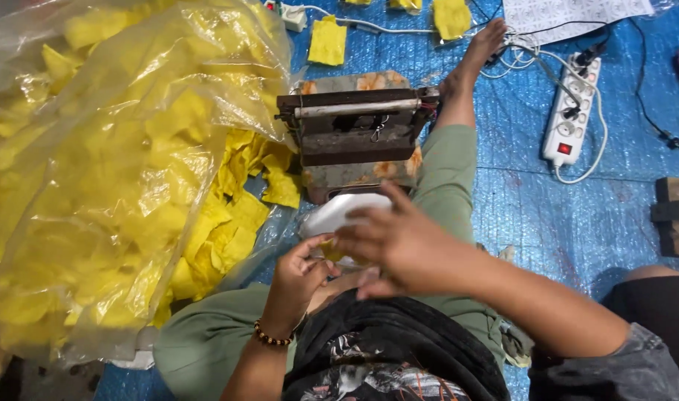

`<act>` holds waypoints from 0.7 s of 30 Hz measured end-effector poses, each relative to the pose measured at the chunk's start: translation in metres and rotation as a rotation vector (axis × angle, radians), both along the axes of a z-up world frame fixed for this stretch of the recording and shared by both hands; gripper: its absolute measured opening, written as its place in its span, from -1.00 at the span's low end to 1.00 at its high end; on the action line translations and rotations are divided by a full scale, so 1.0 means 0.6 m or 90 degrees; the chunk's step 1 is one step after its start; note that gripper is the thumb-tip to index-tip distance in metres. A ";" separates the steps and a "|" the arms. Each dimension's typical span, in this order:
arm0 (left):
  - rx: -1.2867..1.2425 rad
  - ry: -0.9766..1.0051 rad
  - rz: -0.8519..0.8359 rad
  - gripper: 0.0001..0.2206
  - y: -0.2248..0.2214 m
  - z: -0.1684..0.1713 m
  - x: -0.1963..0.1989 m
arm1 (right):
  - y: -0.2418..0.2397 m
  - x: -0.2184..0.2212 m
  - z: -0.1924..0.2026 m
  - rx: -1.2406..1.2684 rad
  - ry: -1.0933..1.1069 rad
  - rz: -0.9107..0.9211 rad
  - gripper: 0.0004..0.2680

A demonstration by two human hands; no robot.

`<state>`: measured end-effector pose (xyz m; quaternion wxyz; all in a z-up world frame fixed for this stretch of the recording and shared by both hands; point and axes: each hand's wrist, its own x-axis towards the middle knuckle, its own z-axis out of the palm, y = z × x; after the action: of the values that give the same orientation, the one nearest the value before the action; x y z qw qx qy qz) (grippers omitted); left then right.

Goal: A person sitting on the floor is manually bagging small yellow pieces of material into clear plastic bags.

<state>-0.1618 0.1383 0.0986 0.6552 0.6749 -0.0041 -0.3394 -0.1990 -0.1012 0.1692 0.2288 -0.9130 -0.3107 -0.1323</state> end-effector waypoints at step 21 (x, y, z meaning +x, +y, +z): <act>-0.416 0.266 0.042 -0.34 0.289 -0.247 -0.182 | 0.257 0.283 -0.434 0.381 0.387 -0.170 -0.87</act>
<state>-0.2708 0.3119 -0.0494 0.8332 0.3465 0.0431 -0.4289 -0.0292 0.0531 -0.0913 0.5447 -0.8362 -0.0568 0.0299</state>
